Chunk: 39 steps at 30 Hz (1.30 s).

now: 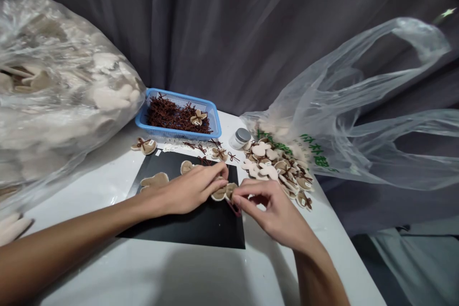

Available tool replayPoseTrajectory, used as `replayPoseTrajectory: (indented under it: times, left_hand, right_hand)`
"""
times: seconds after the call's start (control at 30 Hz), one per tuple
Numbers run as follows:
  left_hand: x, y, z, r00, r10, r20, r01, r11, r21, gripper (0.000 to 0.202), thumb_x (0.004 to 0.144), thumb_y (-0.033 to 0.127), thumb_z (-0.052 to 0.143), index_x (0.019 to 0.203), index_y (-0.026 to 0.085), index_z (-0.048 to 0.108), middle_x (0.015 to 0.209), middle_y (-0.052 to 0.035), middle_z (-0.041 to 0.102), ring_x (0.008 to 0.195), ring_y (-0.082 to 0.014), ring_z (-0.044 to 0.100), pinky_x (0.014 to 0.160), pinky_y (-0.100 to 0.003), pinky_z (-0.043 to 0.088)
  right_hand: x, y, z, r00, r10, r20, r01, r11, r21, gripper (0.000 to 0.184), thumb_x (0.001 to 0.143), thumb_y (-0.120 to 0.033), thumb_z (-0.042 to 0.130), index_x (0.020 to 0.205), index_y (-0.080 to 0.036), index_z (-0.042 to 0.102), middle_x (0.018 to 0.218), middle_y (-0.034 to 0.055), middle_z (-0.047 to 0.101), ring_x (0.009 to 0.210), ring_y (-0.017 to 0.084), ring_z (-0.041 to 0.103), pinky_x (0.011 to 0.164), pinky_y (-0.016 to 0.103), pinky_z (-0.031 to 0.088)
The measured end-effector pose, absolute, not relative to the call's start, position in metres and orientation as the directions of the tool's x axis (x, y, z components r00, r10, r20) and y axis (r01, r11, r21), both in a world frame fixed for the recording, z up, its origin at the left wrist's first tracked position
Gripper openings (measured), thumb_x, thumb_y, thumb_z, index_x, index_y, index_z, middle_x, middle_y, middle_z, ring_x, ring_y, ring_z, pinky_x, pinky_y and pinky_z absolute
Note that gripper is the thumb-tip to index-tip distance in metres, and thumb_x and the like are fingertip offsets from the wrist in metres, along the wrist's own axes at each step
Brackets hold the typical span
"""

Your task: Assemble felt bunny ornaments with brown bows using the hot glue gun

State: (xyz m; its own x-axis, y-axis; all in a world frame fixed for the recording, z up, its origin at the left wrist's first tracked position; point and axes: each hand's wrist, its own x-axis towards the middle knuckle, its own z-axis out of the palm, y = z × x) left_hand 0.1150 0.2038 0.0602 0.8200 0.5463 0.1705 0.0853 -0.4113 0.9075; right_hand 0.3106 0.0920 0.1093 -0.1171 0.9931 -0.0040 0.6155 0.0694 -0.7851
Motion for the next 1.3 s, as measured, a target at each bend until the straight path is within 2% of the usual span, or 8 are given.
replayPoseTrajectory:
  times: [0.07,0.17,0.3,0.47,0.63,0.87,1.1,1.3]
  left_hand:
    - [0.115,0.204,0.062,0.802,0.578,0.15,0.108,-0.386,0.916,0.021,0.11,0.038,0.051,0.1,0.023,0.062,0.079,0.0018,0.058,0.073,-0.019,0.049,0.073,-0.029,0.031]
    - [0.116,0.205,0.062,0.788,0.603,0.124,0.133,-0.364,0.922,0.022,0.11,0.042,0.053,0.103,0.023,0.061,0.079,0.0029,0.057,0.074,-0.0181,0.049,0.074,-0.029,0.031]
    - [0.116,0.203,0.063,0.759,0.639,0.125,0.12,-0.326,0.938,0.021,0.107,0.044,0.058,0.107,0.024,0.063,0.077,0.0024,0.058,0.075,-0.0196,0.05,0.073,-0.029,0.031]
    - [0.116,0.199,0.067,0.745,0.645,0.17,0.105,-0.365,0.925,0.018,0.106,0.041,0.06,0.102,0.024,0.067,0.088,-0.0012,0.066,0.083,-0.022,0.055,0.08,-0.031,0.035]
    - [0.116,0.199,0.064,0.761,0.623,0.178,0.118,-0.403,0.908,0.017,0.108,0.038,0.058,0.103,0.025,0.068,0.094,-0.0034,0.07,0.085,-0.0225,0.057,0.083,-0.032,0.035]
    - [0.116,0.197,0.062,0.789,0.595,0.156,0.171,-0.457,0.873,0.018,0.11,0.039,0.054,0.108,0.025,0.066,0.098,-0.0032,0.071,0.089,-0.0229,0.062,0.083,-0.032,0.037]
    - [0.115,0.196,0.067,0.771,0.63,0.096,0.22,-0.405,0.887,0.022,0.111,0.039,0.049,0.104,0.023,0.062,0.079,0.0019,0.063,0.074,-0.0184,0.054,0.077,-0.031,0.034]
    - [0.12,0.199,0.063,0.76,0.646,0.076,0.129,-0.265,0.956,0.027,0.109,0.045,0.052,0.097,0.022,0.059,0.071,0.0048,0.054,0.067,-0.015,0.046,0.067,-0.028,0.032]
  right_hand:
    - [0.306,0.083,0.107,-0.067,0.998,-0.015,0.596,0.028,-0.803,0.034,0.1,-0.035,0.065,0.072,-0.022,0.079,0.068,0.002,0.069,0.064,0.017,0.058,0.056,0.029,0.041]
    - [0.306,0.081,0.095,0.165,0.985,0.057,0.523,-0.039,-0.851,0.031,0.097,-0.045,0.069,0.081,-0.021,0.08,0.076,0.0046,0.074,0.067,0.019,0.063,0.053,0.027,0.043]
    - [0.31,0.092,0.079,0.383,0.917,0.115,0.451,-0.077,-0.889,0.039,0.092,-0.056,0.073,0.099,-0.019,0.081,0.09,0.009,0.079,0.076,0.023,0.07,0.055,0.028,0.051]
    - [0.3,0.102,0.073,0.3,0.953,0.03,0.38,-0.091,-0.92,0.04,0.089,-0.057,0.076,0.091,-0.018,0.083,0.089,0.0102,0.081,0.073,0.022,0.07,0.054,0.027,0.053]
    - [0.288,0.1,0.073,0.314,0.946,0.073,0.322,-0.034,-0.946,0.031,0.088,-0.05,0.078,0.089,-0.019,0.081,0.084,0.008,0.079,0.072,0.021,0.069,0.052,0.026,0.051]
    - [0.283,0.095,0.062,0.386,0.893,0.23,0.322,0.104,-0.941,0.017,0.089,-0.037,0.081,0.082,-0.022,0.079,0.092,0.0076,0.074,0.086,0.023,0.069,0.065,0.03,0.056]
    - [0.274,0.073,0.059,0.366,0.878,0.308,0.438,0.129,-0.89,0.012,0.093,-0.028,0.075,0.082,-0.025,0.077,0.109,0.0077,0.067,0.11,0.027,0.065,0.098,0.04,0.051]
    - [0.269,0.057,0.053,0.413,0.848,0.332,0.487,0.102,-0.867,0.015,0.093,-0.029,0.074,0.078,-0.025,0.074,0.112,0.007,0.065,0.111,0.026,0.063,0.094,0.036,0.049]
